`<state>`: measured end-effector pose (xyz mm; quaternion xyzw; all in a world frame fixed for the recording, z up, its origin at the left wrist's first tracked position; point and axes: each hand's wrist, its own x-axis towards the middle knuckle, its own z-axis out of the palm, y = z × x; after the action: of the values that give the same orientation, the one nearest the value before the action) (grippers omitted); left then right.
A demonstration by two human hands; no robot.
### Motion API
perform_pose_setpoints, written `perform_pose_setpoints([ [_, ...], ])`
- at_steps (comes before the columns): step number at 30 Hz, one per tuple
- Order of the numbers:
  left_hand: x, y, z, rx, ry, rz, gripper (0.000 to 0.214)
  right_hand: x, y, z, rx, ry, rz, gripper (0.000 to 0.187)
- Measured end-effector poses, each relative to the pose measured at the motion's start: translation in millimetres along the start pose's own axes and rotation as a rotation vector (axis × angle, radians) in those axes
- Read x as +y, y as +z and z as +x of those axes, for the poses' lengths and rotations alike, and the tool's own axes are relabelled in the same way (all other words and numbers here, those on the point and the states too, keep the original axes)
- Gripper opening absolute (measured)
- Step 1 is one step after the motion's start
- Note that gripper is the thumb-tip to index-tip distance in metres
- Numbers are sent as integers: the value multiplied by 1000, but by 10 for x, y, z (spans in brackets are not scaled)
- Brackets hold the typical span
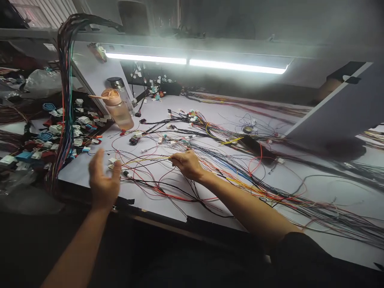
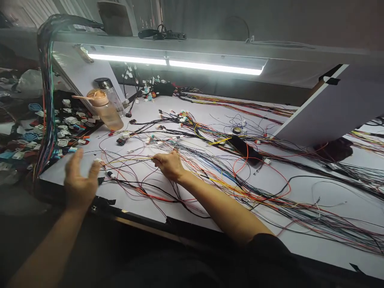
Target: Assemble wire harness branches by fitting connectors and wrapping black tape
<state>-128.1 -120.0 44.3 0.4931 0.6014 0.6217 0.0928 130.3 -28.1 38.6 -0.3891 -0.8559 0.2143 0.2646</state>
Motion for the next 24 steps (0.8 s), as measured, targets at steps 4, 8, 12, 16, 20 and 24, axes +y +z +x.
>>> perform_pose_setpoints([
  [4, 232, 276, -320, -305, 531, 398, 75, -74, -39, 3, -43, -92, -23, 20],
  [8, 75, 373, -308, -465, 499, 420, 39, -125, -197, -122, -81, -188, -101, 23],
  [12, -120, 278, -287, -668, 436, 368, 20, -219, -493, -664, 107, -185, -166, 34],
  [16, -206, 201, -291, -729, 470, 331, 18, -412, -529, -1531, 44, -156, -174, 27],
  [20, -275, 159, -245, -824, 481, 353, 18, -529, -263, -2138, -31, -3, -300, 33],
  [24, -346, 72, -169, -931, 486, 386, 22, -527, -204, -2271, -94, 55, -376, 15],
])
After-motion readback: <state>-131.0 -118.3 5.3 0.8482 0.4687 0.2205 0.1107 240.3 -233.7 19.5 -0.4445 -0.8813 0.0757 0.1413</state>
